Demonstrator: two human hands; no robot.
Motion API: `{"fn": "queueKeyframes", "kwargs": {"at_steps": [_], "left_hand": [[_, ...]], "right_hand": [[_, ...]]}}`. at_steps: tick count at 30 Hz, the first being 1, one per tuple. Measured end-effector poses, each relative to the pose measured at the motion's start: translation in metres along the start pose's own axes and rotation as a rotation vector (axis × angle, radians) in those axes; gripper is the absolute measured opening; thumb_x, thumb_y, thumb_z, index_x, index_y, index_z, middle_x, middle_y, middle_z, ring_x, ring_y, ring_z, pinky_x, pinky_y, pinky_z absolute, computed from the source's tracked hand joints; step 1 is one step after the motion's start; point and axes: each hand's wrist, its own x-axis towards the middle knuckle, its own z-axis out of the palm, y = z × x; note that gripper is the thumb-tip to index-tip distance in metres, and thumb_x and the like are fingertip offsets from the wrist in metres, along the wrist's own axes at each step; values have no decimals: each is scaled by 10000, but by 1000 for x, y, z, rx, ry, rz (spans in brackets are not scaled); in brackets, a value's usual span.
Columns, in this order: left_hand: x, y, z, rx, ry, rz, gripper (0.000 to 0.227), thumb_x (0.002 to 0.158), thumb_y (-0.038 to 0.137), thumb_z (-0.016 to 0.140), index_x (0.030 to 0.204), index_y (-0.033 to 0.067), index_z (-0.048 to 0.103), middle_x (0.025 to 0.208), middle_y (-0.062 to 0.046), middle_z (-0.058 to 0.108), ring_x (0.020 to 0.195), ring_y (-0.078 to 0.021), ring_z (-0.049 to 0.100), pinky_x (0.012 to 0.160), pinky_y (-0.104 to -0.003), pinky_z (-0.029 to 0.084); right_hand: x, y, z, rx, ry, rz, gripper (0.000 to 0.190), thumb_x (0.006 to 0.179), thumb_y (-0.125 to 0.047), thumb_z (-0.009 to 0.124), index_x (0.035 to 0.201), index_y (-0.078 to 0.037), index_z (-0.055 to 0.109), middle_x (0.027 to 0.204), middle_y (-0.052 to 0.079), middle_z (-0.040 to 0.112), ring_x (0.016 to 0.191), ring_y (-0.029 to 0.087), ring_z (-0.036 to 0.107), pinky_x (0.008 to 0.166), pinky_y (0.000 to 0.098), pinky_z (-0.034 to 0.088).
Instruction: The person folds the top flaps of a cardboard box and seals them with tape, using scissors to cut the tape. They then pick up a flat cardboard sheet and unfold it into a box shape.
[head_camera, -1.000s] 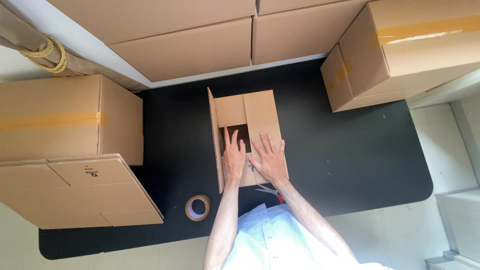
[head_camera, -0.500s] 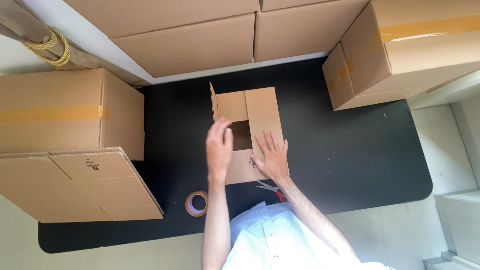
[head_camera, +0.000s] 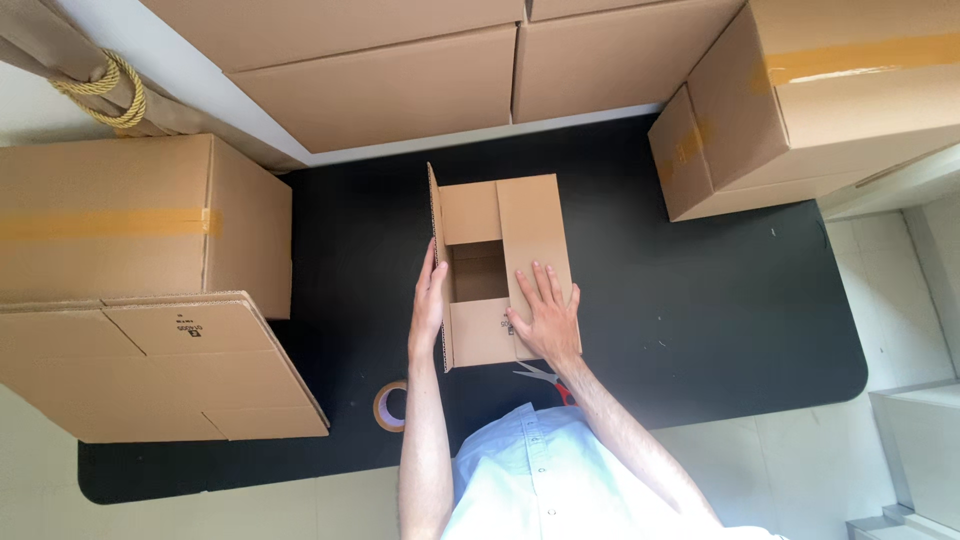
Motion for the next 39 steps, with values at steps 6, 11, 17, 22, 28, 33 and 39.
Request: {"fn": "queueKeyframes", "kwargs": {"at_steps": [6,11,17,22,28,33,39], "left_hand": [[-2,3,4,-15,-25,-6,683,1079,405,386,1617,13,236,1672,-266,209,1551,-421,163,1267,-538,107],[7,-18,11,100,-24,-32,680,1065,449,408,1626,92,267,1662,-250,258,1524,-447,234,1246,-566,184],[16,-36,36,415,-2,-133,802,964,616,519,1643,280,256,1660,-274,196,1481,-546,259,1153,-704,279],[19,-56,67,811,20,-170,820,938,624,554,1644,363,228,1679,-243,140,1462,-547,283,1108,-734,314],[26,-110,91,1055,237,3,843,886,691,584,1616,379,301,1677,-263,98,1428,-573,228,1057,-672,292],[22,-118,90,1097,281,74,825,895,727,558,1601,360,341,1693,-244,80,1481,-543,147,1120,-648,240],[19,-120,85,1011,254,53,768,938,713,514,1600,372,332,1698,-242,53,1511,-536,109,1153,-647,197]], "right_hand": [[-1,0,0,-4,16,-1,699,969,-595,496,1609,-384,309,1730,-8,185,1594,202,116,1221,619,91],[-1,-1,-4,-3,-1,1,655,994,-555,469,1607,-374,323,1731,-8,189,1595,199,116,1221,609,95],[0,7,7,28,22,-2,525,1072,-415,350,1593,-362,360,1718,-8,232,1587,189,148,1215,580,97],[0,13,13,20,42,-18,500,1086,-386,313,1582,-366,378,1714,-29,245,1584,171,165,1221,552,112],[1,19,12,157,29,-36,542,1064,-483,317,1566,-308,419,1713,22,253,1584,228,159,1211,584,64],[-3,20,9,43,-26,-125,764,951,-708,475,1592,-307,360,1722,28,215,1594,247,125,1211,653,44],[-10,17,-5,31,-81,-160,929,859,-833,520,1594,-288,360,1714,37,230,1588,254,130,1213,675,20]]}}
